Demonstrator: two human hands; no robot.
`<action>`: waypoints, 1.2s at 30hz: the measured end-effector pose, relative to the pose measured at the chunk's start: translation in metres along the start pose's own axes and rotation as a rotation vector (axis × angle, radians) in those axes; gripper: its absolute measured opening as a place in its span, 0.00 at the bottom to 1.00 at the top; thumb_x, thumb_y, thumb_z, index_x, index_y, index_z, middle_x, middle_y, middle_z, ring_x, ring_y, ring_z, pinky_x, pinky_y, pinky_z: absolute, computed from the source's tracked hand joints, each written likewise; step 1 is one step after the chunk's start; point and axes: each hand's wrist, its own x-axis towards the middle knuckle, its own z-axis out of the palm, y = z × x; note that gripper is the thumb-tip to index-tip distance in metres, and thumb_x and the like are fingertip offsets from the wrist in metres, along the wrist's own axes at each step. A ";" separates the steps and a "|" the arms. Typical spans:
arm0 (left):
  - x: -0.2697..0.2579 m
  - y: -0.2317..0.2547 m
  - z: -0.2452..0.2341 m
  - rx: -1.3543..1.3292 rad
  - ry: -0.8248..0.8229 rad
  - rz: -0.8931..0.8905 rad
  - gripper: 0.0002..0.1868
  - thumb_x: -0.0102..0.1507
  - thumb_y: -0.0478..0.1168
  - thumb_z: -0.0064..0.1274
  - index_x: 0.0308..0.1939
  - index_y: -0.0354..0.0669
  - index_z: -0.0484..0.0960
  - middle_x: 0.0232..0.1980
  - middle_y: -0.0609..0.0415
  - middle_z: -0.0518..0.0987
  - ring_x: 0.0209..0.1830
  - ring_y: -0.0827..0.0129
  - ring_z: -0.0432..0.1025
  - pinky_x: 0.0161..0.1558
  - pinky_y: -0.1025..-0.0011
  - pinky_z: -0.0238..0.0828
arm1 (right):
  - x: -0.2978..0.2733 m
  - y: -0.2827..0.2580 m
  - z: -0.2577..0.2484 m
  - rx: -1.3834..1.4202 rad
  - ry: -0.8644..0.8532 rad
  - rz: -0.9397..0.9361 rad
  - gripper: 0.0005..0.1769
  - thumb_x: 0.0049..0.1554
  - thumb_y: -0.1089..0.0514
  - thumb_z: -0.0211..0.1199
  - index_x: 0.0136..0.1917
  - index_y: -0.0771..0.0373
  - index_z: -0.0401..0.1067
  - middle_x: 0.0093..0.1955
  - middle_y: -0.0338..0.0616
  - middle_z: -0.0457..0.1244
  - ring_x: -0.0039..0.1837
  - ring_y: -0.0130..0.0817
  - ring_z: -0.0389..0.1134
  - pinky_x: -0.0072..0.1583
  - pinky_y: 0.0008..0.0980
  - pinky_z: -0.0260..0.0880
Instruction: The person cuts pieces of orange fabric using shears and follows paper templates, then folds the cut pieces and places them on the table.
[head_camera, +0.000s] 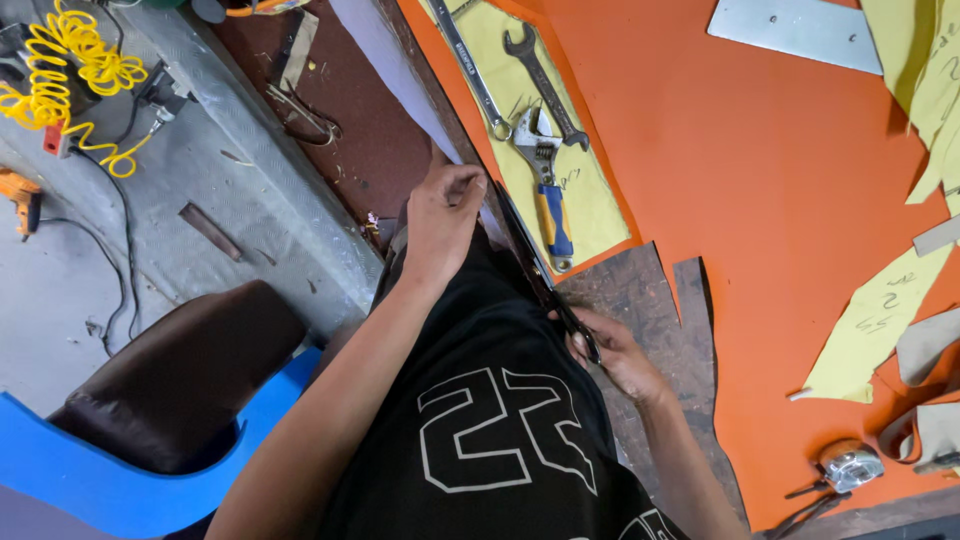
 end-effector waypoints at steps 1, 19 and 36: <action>0.004 0.002 0.000 0.013 0.003 0.013 0.10 0.66 0.38 0.56 0.46 0.34 0.84 0.38 0.49 0.86 0.35 0.73 0.80 0.41 0.73 0.76 | 0.002 -0.001 0.000 -0.014 0.016 0.009 0.26 0.59 0.48 0.64 0.66 0.62 0.75 0.33 0.31 0.59 0.37 0.23 0.59 0.42 0.26 0.59; 0.009 0.004 -0.016 0.071 -0.076 -0.035 0.11 0.65 0.39 0.56 0.46 0.36 0.85 0.36 0.48 0.86 0.35 0.67 0.81 0.41 0.70 0.75 | 0.008 0.002 0.013 0.100 0.044 0.019 0.26 0.56 0.60 0.65 0.68 0.65 0.73 0.34 0.33 0.60 0.38 0.23 0.60 0.40 0.26 0.59; 0.019 0.018 -0.018 0.137 -0.136 -0.021 0.12 0.65 0.41 0.56 0.46 0.35 0.85 0.39 0.45 0.86 0.39 0.63 0.81 0.43 0.69 0.75 | 0.018 -0.020 0.036 0.092 0.081 -0.009 0.23 0.58 0.59 0.60 0.66 0.66 0.74 0.34 0.37 0.62 0.39 0.27 0.62 0.43 0.27 0.63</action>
